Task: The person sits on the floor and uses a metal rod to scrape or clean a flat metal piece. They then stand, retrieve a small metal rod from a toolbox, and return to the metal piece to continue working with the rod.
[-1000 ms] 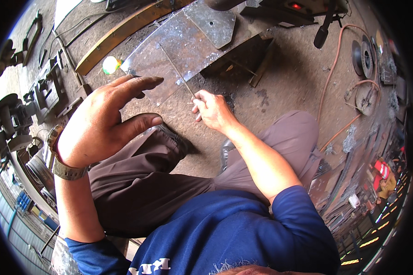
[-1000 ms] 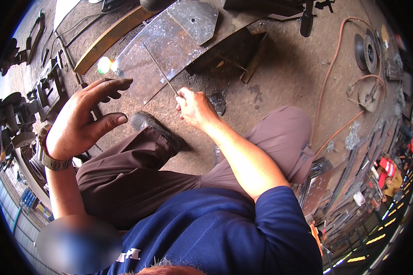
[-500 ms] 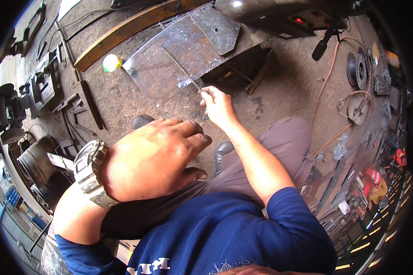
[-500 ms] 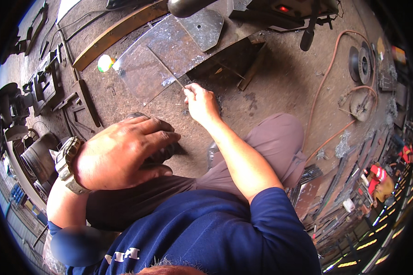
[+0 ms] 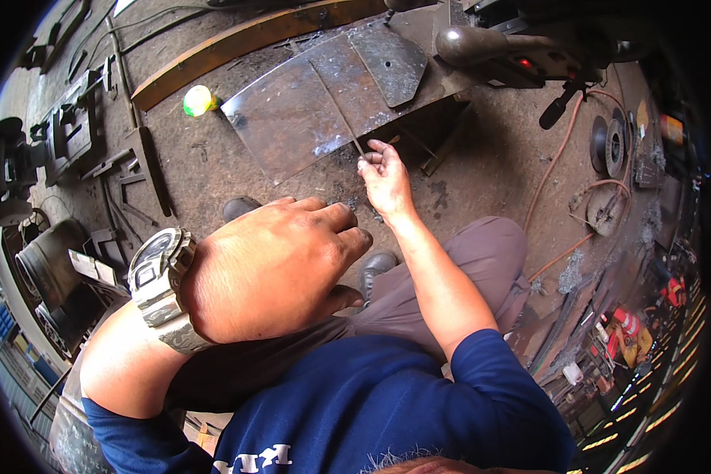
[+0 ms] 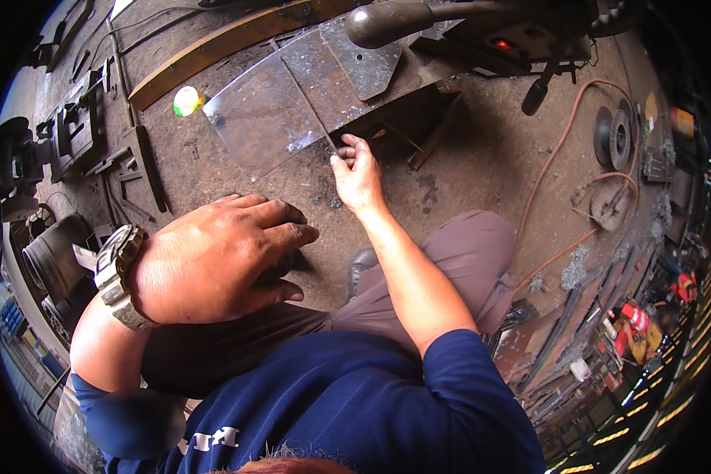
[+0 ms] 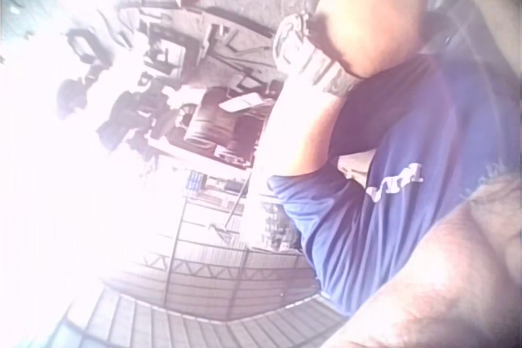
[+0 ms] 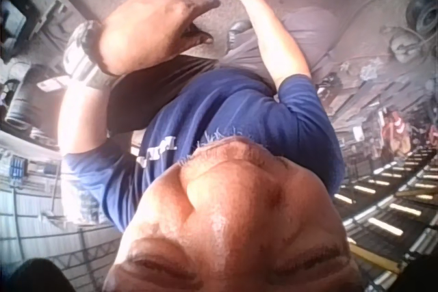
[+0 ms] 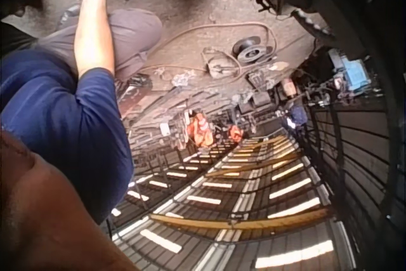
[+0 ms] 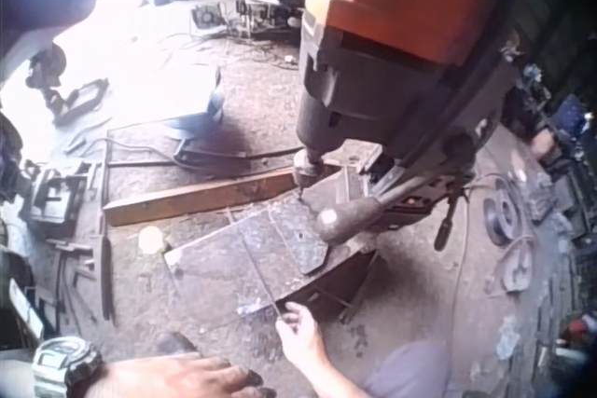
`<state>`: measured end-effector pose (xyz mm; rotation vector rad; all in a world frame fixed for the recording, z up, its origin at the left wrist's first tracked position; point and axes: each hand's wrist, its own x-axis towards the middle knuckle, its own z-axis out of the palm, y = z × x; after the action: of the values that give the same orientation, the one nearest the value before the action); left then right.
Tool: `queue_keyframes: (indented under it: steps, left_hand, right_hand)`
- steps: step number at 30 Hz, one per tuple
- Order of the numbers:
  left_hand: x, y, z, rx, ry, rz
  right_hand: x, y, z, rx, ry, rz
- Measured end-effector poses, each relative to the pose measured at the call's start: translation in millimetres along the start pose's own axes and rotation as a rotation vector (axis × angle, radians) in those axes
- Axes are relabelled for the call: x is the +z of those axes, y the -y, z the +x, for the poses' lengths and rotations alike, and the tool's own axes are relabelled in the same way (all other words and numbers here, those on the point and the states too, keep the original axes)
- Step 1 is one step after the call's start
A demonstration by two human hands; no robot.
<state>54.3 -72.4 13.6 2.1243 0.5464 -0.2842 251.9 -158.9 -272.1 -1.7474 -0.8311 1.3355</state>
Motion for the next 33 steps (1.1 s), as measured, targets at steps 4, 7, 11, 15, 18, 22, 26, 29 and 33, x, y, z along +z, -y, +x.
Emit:
queue_keyframes:
  steps: [4, 7, 11, 15, 18, 22, 26, 29, 33]
  left_hand:
    - [-1, 2, -1, -0.012, 0.019, -0.014]
    - [-1, 3, 0, -0.025, 0.029, -0.015]
    - [-2, 3, 1, -0.014, 0.033, -0.016]
    - [-3, 2, 2, -0.022, 0.052, -0.023]
    - [-5, -2, 2, -0.055, 0.084, -0.013]
    - [-6, -1, 3, -0.068, 0.087, -0.029]
    - [-5, -1, 5, -0.064, 0.079, -0.050]
    - [-7, -4, 5, -0.062, 0.071, -0.047]
    - [-8, -6, 6, -0.050, 0.061, -0.034]
  right_hand:
    - [-2, 10, 0, 0.048, 0.066, -0.047]
    - [-2, 11, 0, 0.042, 0.067, -0.046]
    - [-3, 5, 2, -0.004, 0.021, -0.017]
    - [-4, 5, 3, 0.015, 0.005, 0.003]
    - [-3, 18, -1, 0.032, 0.034, -0.040]
    - [-3, 22, -2, 0.000, -0.017, -0.094]
    - [-13, 42, -4, -0.287, -0.155, -0.367]
    - [-32, 74, -2, -0.507, -0.201, -0.546]
    - [-52, 96, 23, -0.672, -0.188, -0.870]
